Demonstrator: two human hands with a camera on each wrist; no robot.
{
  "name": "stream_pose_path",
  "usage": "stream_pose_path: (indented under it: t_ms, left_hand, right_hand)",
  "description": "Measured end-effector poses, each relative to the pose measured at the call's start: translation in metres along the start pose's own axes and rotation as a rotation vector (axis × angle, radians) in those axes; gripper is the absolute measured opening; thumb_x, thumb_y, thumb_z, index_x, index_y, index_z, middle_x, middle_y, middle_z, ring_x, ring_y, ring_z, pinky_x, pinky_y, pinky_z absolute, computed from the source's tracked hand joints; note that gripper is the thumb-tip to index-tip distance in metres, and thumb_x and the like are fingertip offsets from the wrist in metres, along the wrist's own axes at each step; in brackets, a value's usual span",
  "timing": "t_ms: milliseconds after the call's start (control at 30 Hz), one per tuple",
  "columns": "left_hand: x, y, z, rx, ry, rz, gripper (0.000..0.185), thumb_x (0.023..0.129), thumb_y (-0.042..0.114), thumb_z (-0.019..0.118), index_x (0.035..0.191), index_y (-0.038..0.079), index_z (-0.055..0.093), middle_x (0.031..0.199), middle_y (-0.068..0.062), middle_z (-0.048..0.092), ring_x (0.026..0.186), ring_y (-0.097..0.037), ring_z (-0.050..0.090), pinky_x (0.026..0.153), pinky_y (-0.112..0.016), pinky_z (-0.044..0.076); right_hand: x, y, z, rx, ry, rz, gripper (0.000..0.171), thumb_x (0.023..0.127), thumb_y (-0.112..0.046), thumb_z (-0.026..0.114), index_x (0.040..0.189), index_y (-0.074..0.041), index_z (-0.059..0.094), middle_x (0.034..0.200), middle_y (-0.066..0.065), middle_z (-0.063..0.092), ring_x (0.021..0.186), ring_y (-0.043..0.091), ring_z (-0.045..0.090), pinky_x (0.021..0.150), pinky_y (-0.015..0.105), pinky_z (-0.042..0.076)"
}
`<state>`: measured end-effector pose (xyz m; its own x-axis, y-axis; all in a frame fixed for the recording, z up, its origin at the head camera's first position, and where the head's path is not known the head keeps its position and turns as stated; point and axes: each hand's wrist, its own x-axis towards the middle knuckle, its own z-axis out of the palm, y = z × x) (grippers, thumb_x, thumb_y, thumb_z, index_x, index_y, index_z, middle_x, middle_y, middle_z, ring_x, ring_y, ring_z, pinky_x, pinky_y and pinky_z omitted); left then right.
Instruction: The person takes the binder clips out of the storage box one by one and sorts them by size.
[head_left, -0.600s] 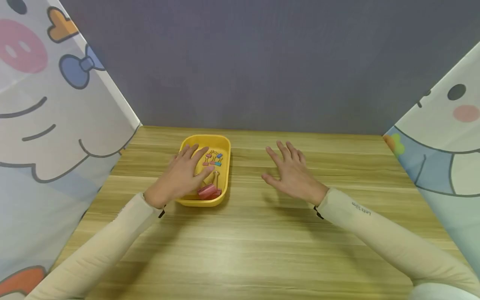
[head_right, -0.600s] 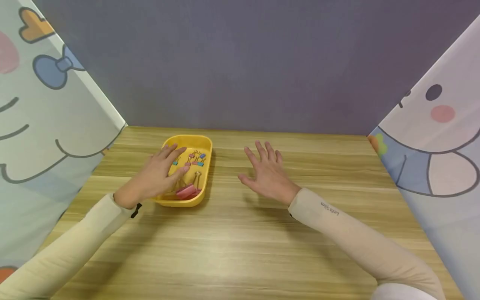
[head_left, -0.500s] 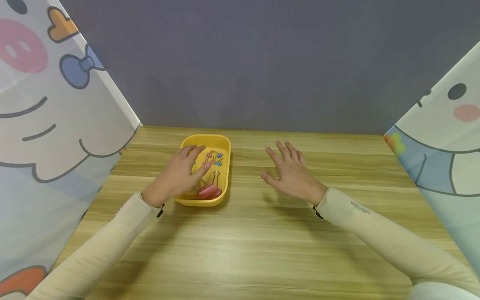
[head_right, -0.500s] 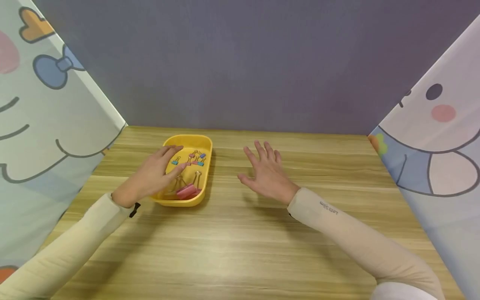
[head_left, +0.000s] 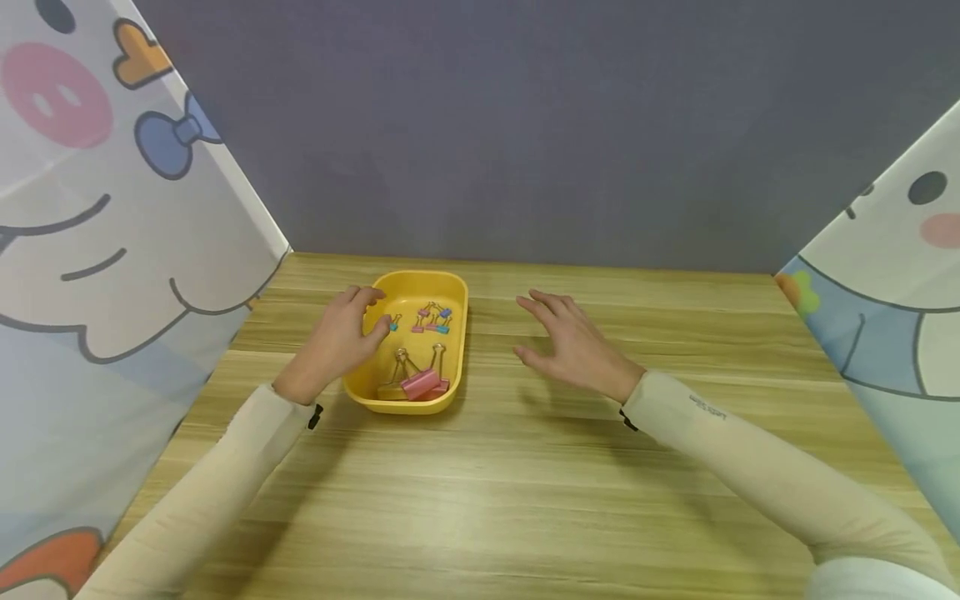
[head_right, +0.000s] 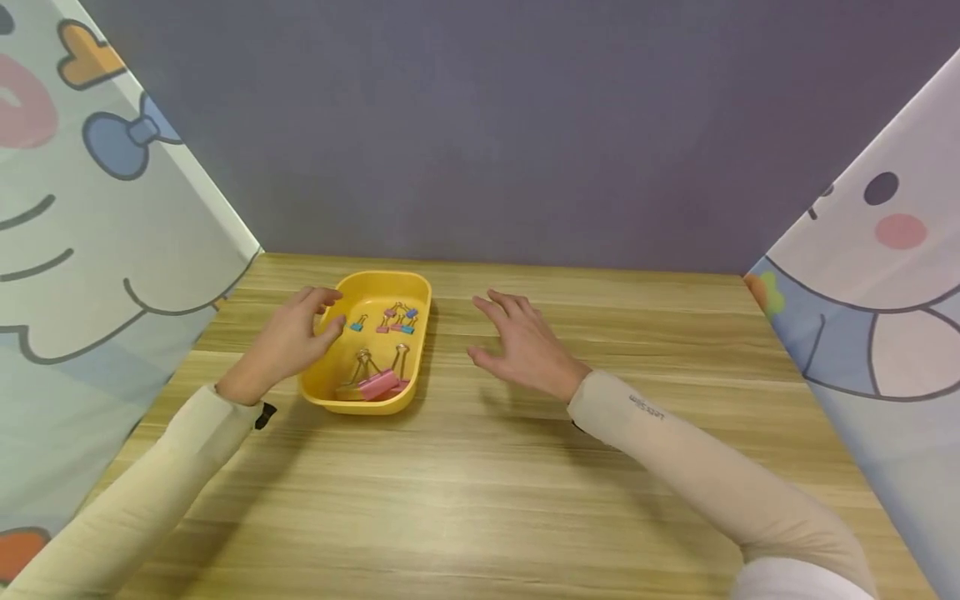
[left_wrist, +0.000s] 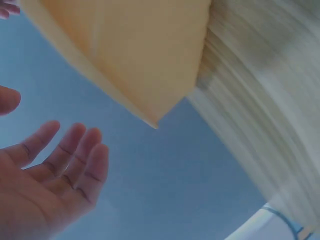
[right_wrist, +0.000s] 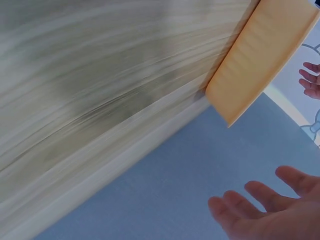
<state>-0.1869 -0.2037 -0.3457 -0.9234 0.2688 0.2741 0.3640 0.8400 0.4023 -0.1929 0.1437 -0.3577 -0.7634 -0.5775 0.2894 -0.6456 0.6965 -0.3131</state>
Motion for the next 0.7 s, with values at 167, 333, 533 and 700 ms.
stream_pose_path:
  t_ms: [167, 333, 533, 700]
  left_hand:
    - [0.001, -0.01, 0.001, -0.04, 0.009, -0.048, 0.037, 0.092, 0.018, 0.057, 0.122, -0.003, 0.053, 0.108, -0.021, 0.055, 0.092, -0.035, 0.055, 0.077, -0.047, 0.047]
    - [0.002, -0.019, 0.001, -0.036, 0.009, -0.068, 0.036, 0.09, 0.013, 0.06, 0.122, -0.003, 0.053, 0.098, -0.019, 0.057, 0.084, -0.032, 0.056, 0.071, -0.045, 0.048]
    - [0.003, -0.031, 0.0, -0.059, -0.006, -0.131, 0.037, 0.091, 0.013, 0.06, 0.122, -0.004, 0.052, 0.096, -0.019, 0.057, 0.083, -0.032, 0.056, 0.069, -0.044, 0.048]
    - [0.002, -0.038, 0.001, -0.056, -0.032, -0.199, 0.035, 0.092, 0.015, 0.056, 0.122, -0.003, 0.051, 0.088, -0.019, 0.061, 0.069, -0.028, 0.057, 0.059, -0.038, 0.049]
  right_hand:
    - [0.008, -0.004, 0.003, 0.04, 0.029, -0.011, 0.067, 0.087, -0.043, 0.062, 0.143, -0.013, 0.04, 0.144, 0.013, 0.037, 0.131, 0.03, 0.033, 0.106, 0.052, 0.023]
    - [0.018, -0.011, 0.01, 0.066, 0.001, -0.034, 0.065, 0.088, -0.043, 0.06, 0.142, -0.011, 0.041, 0.143, 0.013, 0.037, 0.131, 0.029, 0.033, 0.108, 0.049, 0.02]
    - [0.025, -0.017, 0.019, 0.073, -0.039, -0.071, 0.064, 0.09, -0.041, 0.059, 0.142, -0.009, 0.041, 0.142, 0.014, 0.038, 0.13, 0.028, 0.034, 0.111, 0.044, 0.016]
    - [0.03, -0.023, 0.024, 0.092, -0.037, -0.1, 0.06, 0.09, -0.036, 0.061, 0.14, -0.01, 0.043, 0.139, 0.013, 0.041, 0.128, 0.027, 0.036, 0.109, 0.045, 0.021]
